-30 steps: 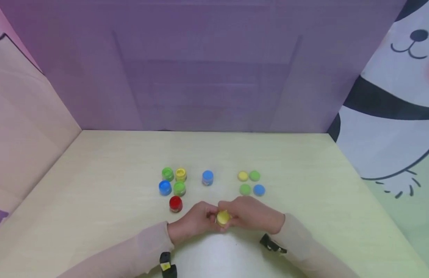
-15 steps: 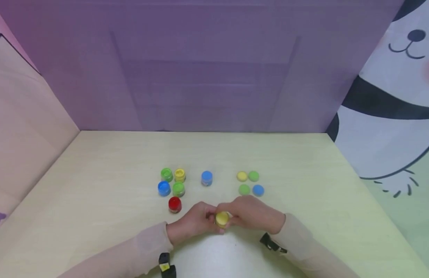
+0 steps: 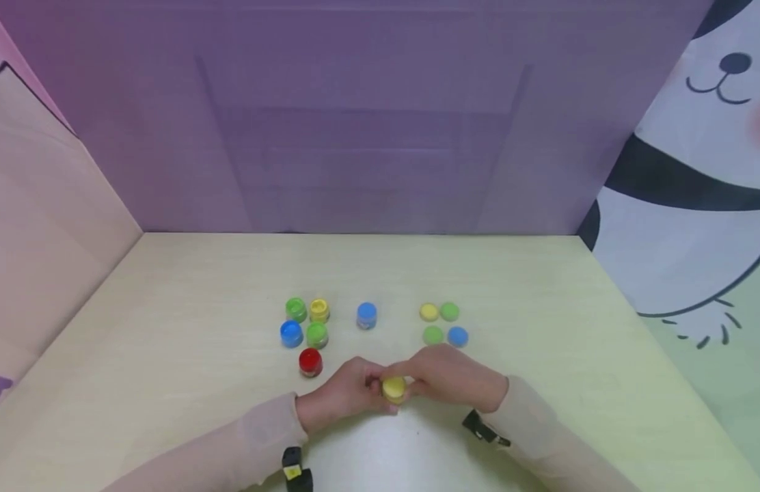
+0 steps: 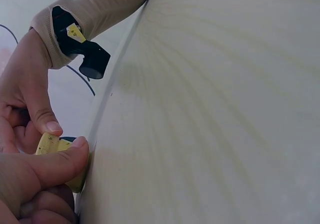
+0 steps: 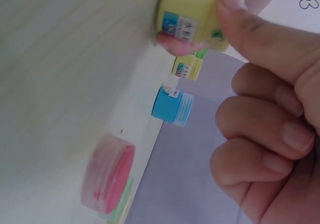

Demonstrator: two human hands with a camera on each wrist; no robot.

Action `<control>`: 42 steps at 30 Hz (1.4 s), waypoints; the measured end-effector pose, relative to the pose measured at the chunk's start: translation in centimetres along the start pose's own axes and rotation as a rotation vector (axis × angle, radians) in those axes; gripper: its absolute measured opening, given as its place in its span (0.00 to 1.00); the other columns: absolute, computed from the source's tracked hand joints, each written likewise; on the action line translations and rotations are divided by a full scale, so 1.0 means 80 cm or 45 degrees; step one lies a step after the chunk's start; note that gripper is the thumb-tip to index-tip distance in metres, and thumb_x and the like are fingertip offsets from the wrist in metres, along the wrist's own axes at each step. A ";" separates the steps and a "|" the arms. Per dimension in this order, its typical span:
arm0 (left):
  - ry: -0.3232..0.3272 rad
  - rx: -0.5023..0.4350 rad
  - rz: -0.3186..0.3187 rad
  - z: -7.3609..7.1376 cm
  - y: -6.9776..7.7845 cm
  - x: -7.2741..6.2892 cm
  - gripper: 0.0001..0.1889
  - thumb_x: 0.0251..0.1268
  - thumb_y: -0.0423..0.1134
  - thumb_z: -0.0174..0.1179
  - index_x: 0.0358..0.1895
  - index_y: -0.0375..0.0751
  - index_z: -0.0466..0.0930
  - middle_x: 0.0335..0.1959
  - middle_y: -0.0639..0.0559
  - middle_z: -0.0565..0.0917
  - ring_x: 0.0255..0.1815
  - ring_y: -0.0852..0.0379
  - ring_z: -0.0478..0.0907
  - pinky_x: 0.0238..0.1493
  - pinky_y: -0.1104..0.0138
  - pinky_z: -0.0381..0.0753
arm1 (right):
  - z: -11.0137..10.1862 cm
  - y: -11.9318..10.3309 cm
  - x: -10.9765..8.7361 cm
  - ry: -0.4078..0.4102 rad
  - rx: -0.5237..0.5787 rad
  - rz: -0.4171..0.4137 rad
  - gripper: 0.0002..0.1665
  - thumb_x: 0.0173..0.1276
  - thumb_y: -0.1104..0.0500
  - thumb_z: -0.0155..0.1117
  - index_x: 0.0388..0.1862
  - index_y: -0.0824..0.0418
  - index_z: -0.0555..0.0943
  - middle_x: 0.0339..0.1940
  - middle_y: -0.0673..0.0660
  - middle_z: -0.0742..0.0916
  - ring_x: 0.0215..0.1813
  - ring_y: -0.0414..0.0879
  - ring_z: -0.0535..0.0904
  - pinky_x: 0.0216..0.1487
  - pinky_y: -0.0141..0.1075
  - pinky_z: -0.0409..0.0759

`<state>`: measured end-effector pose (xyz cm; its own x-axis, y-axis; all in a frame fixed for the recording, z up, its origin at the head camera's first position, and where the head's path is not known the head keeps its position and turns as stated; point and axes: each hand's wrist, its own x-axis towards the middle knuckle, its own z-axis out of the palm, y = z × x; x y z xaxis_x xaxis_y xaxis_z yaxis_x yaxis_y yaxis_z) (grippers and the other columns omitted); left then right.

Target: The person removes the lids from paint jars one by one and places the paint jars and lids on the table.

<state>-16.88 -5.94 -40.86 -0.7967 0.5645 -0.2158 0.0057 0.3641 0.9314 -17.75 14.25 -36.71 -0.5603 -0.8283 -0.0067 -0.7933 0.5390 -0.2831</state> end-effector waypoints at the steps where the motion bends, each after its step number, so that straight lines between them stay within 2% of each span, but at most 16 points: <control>1: 0.000 0.008 0.004 0.000 0.000 0.000 0.14 0.50 0.34 0.70 0.42 0.44 0.85 0.16 0.55 0.68 0.22 0.61 0.64 0.26 0.73 0.64 | 0.000 -0.001 0.000 -0.011 0.021 0.011 0.21 0.61 0.56 0.65 0.55 0.49 0.80 0.20 0.44 0.80 0.20 0.31 0.65 0.27 0.23 0.66; 4: 0.003 0.046 0.024 0.000 -0.001 0.001 0.11 0.50 0.34 0.70 0.39 0.44 0.85 0.16 0.56 0.68 0.22 0.61 0.64 0.26 0.73 0.64 | 0.002 -0.004 0.002 -0.022 0.079 0.050 0.20 0.61 0.52 0.65 0.54 0.51 0.79 0.18 0.42 0.78 0.19 0.31 0.63 0.24 0.23 0.66; 7: 0.004 0.062 0.025 0.000 -0.002 0.003 0.10 0.50 0.34 0.70 0.38 0.44 0.85 0.16 0.57 0.70 0.23 0.62 0.65 0.26 0.73 0.64 | 0.004 -0.010 0.004 0.021 0.083 0.091 0.20 0.62 0.48 0.64 0.51 0.54 0.78 0.16 0.41 0.74 0.17 0.30 0.62 0.21 0.23 0.64; 11: 0.013 0.060 0.013 0.000 -0.003 0.004 0.13 0.50 0.35 0.70 0.41 0.44 0.85 0.17 0.57 0.72 0.23 0.62 0.66 0.27 0.74 0.65 | 0.008 -0.021 0.006 0.083 0.029 0.219 0.15 0.62 0.47 0.64 0.38 0.56 0.75 0.14 0.42 0.69 0.17 0.32 0.60 0.17 0.24 0.61; 16: 0.022 0.041 0.047 0.001 -0.003 0.003 0.16 0.50 0.32 0.69 0.46 0.41 0.84 0.24 0.56 0.80 0.30 0.62 0.72 0.37 0.74 0.73 | 0.013 -0.032 0.009 0.098 -0.026 0.412 0.23 0.60 0.39 0.63 0.25 0.56 0.70 0.13 0.45 0.69 0.16 0.35 0.61 0.16 0.27 0.60; 20: 0.032 0.021 0.030 0.001 -0.004 0.002 0.17 0.49 0.29 0.68 0.47 0.39 0.84 0.24 0.54 0.80 0.29 0.62 0.71 0.35 0.73 0.74 | 0.013 -0.043 0.011 0.122 -0.122 0.487 0.26 0.59 0.37 0.63 0.21 0.57 0.69 0.13 0.47 0.69 0.16 0.38 0.62 0.16 0.30 0.60; 24: 0.021 0.018 0.010 0.001 -0.003 0.003 0.18 0.50 0.29 0.68 0.48 0.41 0.83 0.25 0.54 0.80 0.30 0.61 0.72 0.38 0.72 0.74 | 0.010 -0.050 0.011 0.134 -0.177 0.508 0.25 0.58 0.39 0.64 0.21 0.57 0.70 0.12 0.47 0.69 0.16 0.38 0.61 0.17 0.30 0.61; 30: 0.015 0.017 0.025 0.000 -0.003 0.002 0.19 0.50 0.29 0.68 0.49 0.41 0.83 0.31 0.53 0.84 0.33 0.62 0.73 0.42 0.72 0.75 | 0.008 -0.049 0.014 0.123 -0.209 0.452 0.23 0.60 0.42 0.64 0.21 0.57 0.71 0.12 0.47 0.69 0.15 0.37 0.61 0.17 0.29 0.61; 34: 0.020 0.022 0.026 0.000 -0.002 0.002 0.17 0.50 0.29 0.68 0.46 0.41 0.84 0.26 0.54 0.82 0.31 0.62 0.73 0.39 0.73 0.74 | 0.006 -0.049 0.016 0.098 -0.205 0.428 0.22 0.59 0.43 0.65 0.21 0.58 0.71 0.13 0.47 0.69 0.16 0.37 0.62 0.17 0.29 0.62; 39: 0.014 0.034 0.011 0.000 -0.002 0.003 0.14 0.50 0.31 0.68 0.44 0.42 0.85 0.20 0.55 0.79 0.28 0.63 0.72 0.38 0.73 0.73 | 0.002 -0.049 0.019 0.018 -0.163 0.443 0.22 0.59 0.43 0.66 0.22 0.57 0.72 0.14 0.47 0.70 0.17 0.38 0.63 0.17 0.29 0.63; 42: 0.011 0.059 -0.008 -0.001 -0.002 0.003 0.14 0.51 0.33 0.69 0.43 0.44 0.85 0.17 0.56 0.76 0.24 0.63 0.69 0.32 0.73 0.70 | -0.001 -0.048 0.021 -0.035 -0.148 0.436 0.21 0.58 0.44 0.67 0.23 0.57 0.72 0.14 0.47 0.71 0.17 0.38 0.64 0.18 0.29 0.64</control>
<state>-17.13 -5.91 -41.07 -0.8018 0.5561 -0.2188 0.0285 0.4013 0.9155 -15.65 10.82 -35.55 -0.7929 -0.5995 -0.1086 -0.5834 0.7985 -0.1487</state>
